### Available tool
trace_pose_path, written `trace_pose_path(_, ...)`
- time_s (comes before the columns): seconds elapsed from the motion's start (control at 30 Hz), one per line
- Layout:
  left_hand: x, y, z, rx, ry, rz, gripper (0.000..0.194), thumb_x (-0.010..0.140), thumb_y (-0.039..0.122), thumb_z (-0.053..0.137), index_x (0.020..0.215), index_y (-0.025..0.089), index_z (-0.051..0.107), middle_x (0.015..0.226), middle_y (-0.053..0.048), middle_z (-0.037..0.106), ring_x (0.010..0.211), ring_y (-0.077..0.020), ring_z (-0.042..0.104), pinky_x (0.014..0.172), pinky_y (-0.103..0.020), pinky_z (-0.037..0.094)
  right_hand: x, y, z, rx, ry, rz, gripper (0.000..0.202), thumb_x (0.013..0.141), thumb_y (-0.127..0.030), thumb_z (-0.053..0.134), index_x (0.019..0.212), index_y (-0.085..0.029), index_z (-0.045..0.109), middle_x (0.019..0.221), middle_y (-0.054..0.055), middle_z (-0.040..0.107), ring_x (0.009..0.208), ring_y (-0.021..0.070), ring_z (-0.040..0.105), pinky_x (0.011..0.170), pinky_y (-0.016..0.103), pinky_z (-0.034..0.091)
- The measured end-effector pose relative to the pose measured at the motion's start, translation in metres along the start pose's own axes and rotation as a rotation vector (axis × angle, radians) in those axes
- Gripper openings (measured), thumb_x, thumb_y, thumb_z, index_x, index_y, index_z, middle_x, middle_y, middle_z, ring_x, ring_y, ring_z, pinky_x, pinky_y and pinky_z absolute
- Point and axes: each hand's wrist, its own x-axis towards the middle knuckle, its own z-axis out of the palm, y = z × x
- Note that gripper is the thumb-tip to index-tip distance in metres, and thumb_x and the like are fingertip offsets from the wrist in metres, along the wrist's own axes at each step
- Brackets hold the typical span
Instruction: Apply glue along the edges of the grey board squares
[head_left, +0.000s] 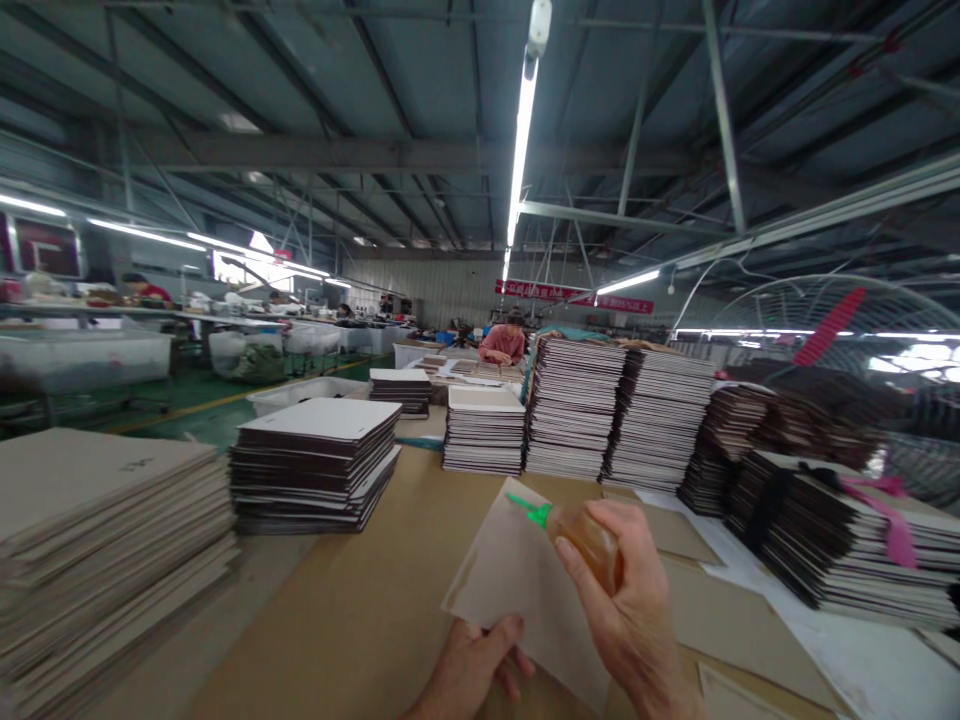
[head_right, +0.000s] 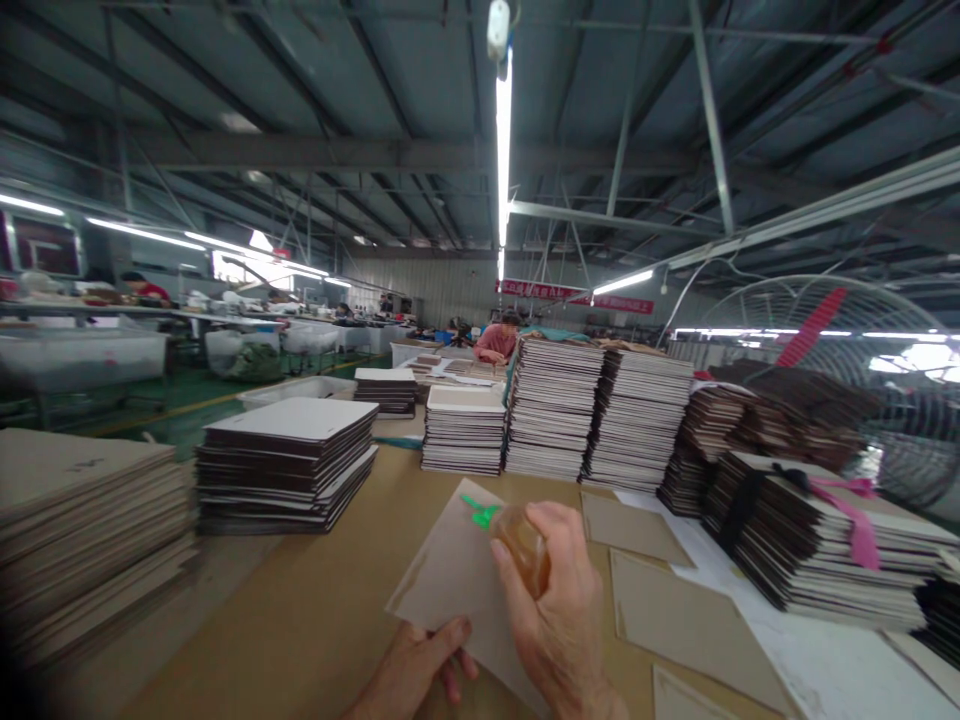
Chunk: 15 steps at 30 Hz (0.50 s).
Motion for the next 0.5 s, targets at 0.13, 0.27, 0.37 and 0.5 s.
trace_pose_path(0.13,0.002,-0.004,0.0,-0.003,-0.005,-0.009,0.058,0.07,0.061,0.063,0.096,0.009,0.066,0.056,-0.005,0.066,0.039,-0.012,0.05,0.041,-0.023,0.04,0.0003,-0.0008,-0.0005,-0.011,0.009,-0.023,0.028,0.092,-0.034,0.06,0.115,-0.02,0.051,0.112,0.007,0.049,0.103,0.0226,0.05,0.089,0.036,0.041)
trace_pose_path(0.27,0.0016,-0.0057,-0.0006,0.0,-0.008,0.015,0.057,0.074,0.059,0.06,0.101,0.009,0.065,0.055,-0.004,0.066,0.037,-0.011,0.048,0.041,-0.023,0.04,-0.0007,-0.0014,0.0015,0.002,-0.058,-0.014,0.026,0.093,-0.034,0.059,0.114,-0.022,0.051,0.113,0.006,0.049,0.103,0.0222,0.051,0.088,0.035,0.042)
trace_pose_path(0.37,0.0011,-0.0049,-0.0011,0.008,-0.012,0.019,0.055,0.076,0.056,0.059,0.104,0.009,0.064,0.056,-0.004,0.066,0.039,-0.0109,0.048,0.042,-0.023,0.04,-0.0008,-0.0015,0.0022,-0.017,0.029,-0.016,0.028,0.093,-0.035,0.059,0.115,-0.021,0.051,0.114,0.007,0.049,0.104,0.0229,0.051,0.091,0.037,0.04)
trace_pose_path(0.5,0.0032,-0.0059,-0.0024,0.006,-0.027,-0.009,0.059,0.072,0.061,0.061,0.1,0.009,0.065,0.058,-0.005,0.066,0.042,-0.0122,0.051,0.042,-0.023,0.041,-0.0032,-0.0005,0.0019,-0.004,-0.044,-0.013,0.027,0.094,-0.034,0.058,0.116,-0.022,0.05,0.114,0.007,0.048,0.104,0.0226,0.05,0.09,0.036,0.04)
